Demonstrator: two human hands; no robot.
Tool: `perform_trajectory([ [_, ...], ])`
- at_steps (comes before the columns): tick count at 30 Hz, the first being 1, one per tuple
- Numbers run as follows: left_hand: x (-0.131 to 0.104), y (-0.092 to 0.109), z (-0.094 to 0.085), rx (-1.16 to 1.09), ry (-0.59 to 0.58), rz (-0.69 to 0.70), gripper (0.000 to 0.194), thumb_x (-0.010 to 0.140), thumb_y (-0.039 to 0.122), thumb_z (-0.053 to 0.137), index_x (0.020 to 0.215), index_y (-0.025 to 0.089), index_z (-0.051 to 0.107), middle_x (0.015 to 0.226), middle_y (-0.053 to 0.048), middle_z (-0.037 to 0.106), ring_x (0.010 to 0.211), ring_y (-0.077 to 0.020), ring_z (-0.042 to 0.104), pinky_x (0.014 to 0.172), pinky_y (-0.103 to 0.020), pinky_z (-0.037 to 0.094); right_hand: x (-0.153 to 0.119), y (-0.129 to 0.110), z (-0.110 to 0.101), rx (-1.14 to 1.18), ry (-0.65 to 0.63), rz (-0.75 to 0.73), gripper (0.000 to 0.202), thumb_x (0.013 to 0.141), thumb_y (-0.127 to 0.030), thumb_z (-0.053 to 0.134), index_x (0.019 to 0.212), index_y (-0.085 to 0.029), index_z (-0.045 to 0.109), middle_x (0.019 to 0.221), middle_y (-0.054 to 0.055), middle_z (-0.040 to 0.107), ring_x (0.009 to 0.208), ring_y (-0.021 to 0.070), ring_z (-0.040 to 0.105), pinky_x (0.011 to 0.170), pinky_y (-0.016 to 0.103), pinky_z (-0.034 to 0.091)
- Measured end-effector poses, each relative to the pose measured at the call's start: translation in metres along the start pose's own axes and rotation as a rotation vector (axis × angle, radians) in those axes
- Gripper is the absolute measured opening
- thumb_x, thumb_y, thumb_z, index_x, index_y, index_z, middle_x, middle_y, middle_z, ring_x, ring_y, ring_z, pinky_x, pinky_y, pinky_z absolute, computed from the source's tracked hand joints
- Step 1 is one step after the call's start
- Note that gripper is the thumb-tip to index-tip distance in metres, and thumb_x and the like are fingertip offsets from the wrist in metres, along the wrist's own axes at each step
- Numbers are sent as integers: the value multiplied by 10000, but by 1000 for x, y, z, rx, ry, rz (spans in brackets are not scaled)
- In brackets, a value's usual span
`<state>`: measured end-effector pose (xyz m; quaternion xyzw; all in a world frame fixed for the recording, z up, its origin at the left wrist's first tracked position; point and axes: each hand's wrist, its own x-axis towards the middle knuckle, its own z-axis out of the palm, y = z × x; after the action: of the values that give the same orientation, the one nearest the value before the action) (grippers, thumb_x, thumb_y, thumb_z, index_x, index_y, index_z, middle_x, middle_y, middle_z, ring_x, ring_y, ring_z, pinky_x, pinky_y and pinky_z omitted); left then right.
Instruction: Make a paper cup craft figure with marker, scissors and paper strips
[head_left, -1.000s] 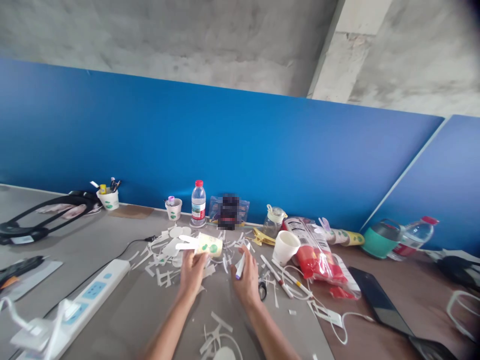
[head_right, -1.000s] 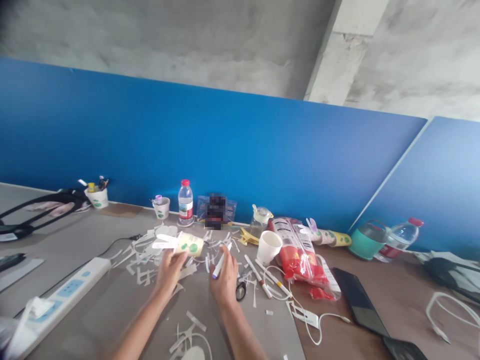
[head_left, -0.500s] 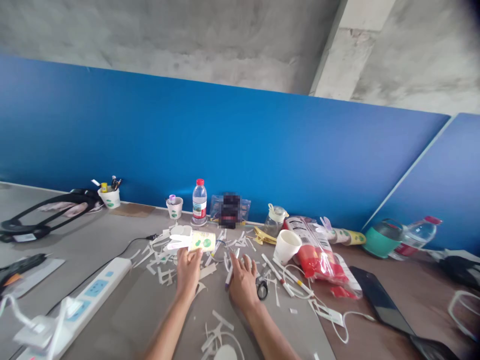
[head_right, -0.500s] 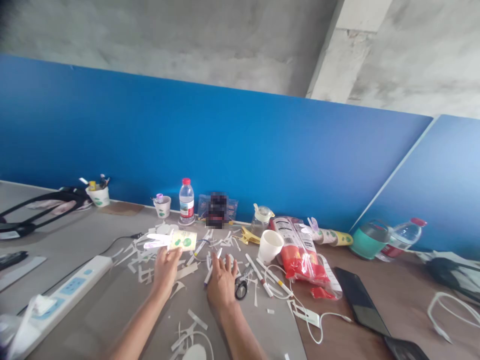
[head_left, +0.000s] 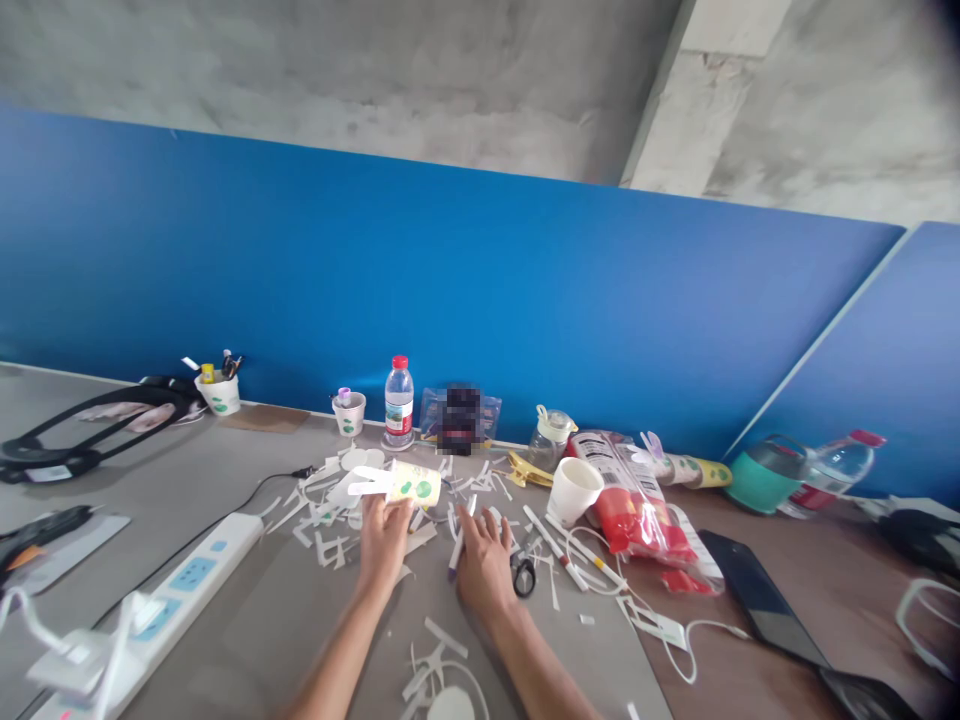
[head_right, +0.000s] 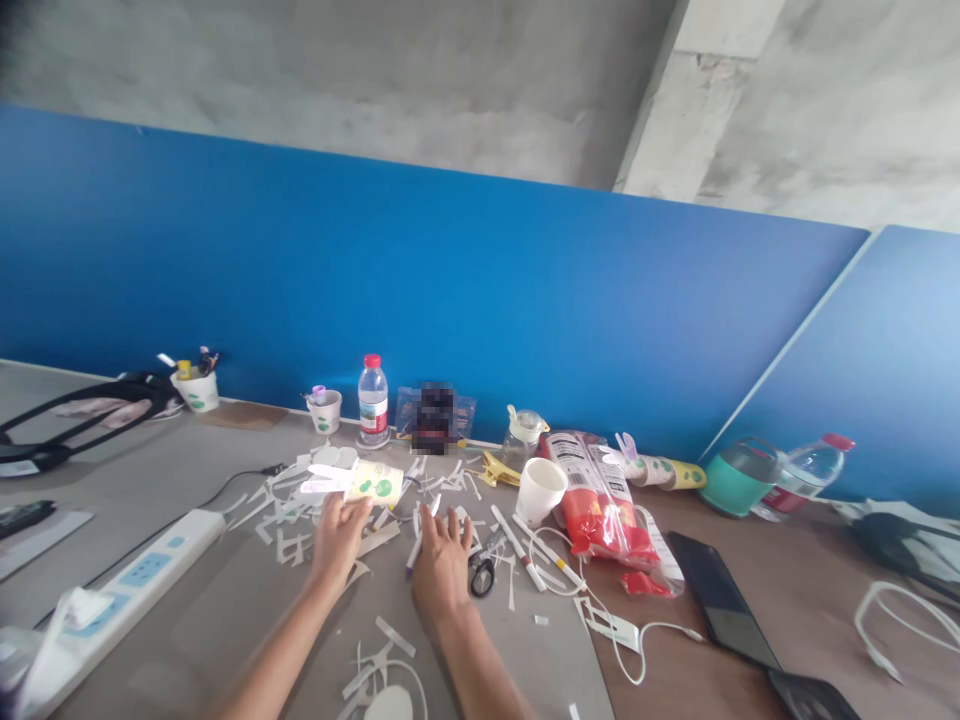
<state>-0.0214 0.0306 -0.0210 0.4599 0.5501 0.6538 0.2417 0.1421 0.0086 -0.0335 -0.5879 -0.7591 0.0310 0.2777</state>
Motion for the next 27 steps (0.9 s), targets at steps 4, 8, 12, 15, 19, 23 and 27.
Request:
perform_trajectory([
  [4, 1, -6, -1, 159, -64, 115, 252, 788, 405, 577, 886, 175, 607, 990, -91, 576, 928, -255, 614, 791, -407, 524, 4, 3, -4, 74, 265, -47, 523, 745, -20, 396, 1229, -164, 531, 1095, 118, 662, 1086, 271, 543, 1006, 500, 316],
  [8, 7, -14, -5, 296, 13, 195, 197, 807, 363, 502, 836, 191, 592, 941, -91, 572, 981, -280, 560, 857, -446, 488, 7, 5, -8, 136, 383, -73, 451, 720, -56, 437, 1148, -162, 533, 1006, 107, 649, 934, 265, 565, 883, 466, 409],
  [12, 16, -22, -9, 351, 101, 187, 138, 786, 266, 428, 823, 202, 544, 916, -95, 564, 974, -283, 541, 890, -469, 463, 7, 6, -9, 153, 394, -90, 373, 774, -94, 451, 1128, -181, 528, 984, 94, 644, 902, 267, 566, 848, 464, 425],
  [15, 19, -23, -11, 355, 108, 185, 134, 777, 229, 403, 814, 207, 530, 900, -93, 561, 959, -280, 538, 889, -469, 460, 8, 7, -6, 179, 428, -93, 359, 824, -114, 436, 1169, -187, 500, 1005, 91, 645, 898, 262, 575, 852, 474, 427],
  [19, 15, -20, -10, 356, 95, 193, 134, 796, 219, 400, 813, 211, 533, 893, -81, 559, 939, -262, 548, 880, -443, 469, 9, 9, -3, 245, 546, -75, 380, 843, -130, 441, 1214, -204, 470, 1076, 89, 627, 971, 252, 578, 884, 468, 432],
  [23, 8, -16, -5, 328, 44, 247, 174, 832, 255, 417, 910, 197, 561, 1012, -102, 568, 1015, -261, 555, 889, -432, 477, 14, 18, -6, 351, 655, 6, 376, 861, -173, 456, 1237, -187, 455, 1113, 109, 608, 1004, 244, 587, 880, 440, 455],
  [27, 3, -14, 0, 294, 7, 315, 195, 847, 297, 440, 934, 191, 579, 1045, -115, 586, 1019, -254, 578, 882, -410, 491, 22, 37, -14, 374, 727, 111, 397, 851, -193, 461, 1246, -153, 447, 1097, 125, 614, 1029, 254, 582, 890, 435, 449],
])
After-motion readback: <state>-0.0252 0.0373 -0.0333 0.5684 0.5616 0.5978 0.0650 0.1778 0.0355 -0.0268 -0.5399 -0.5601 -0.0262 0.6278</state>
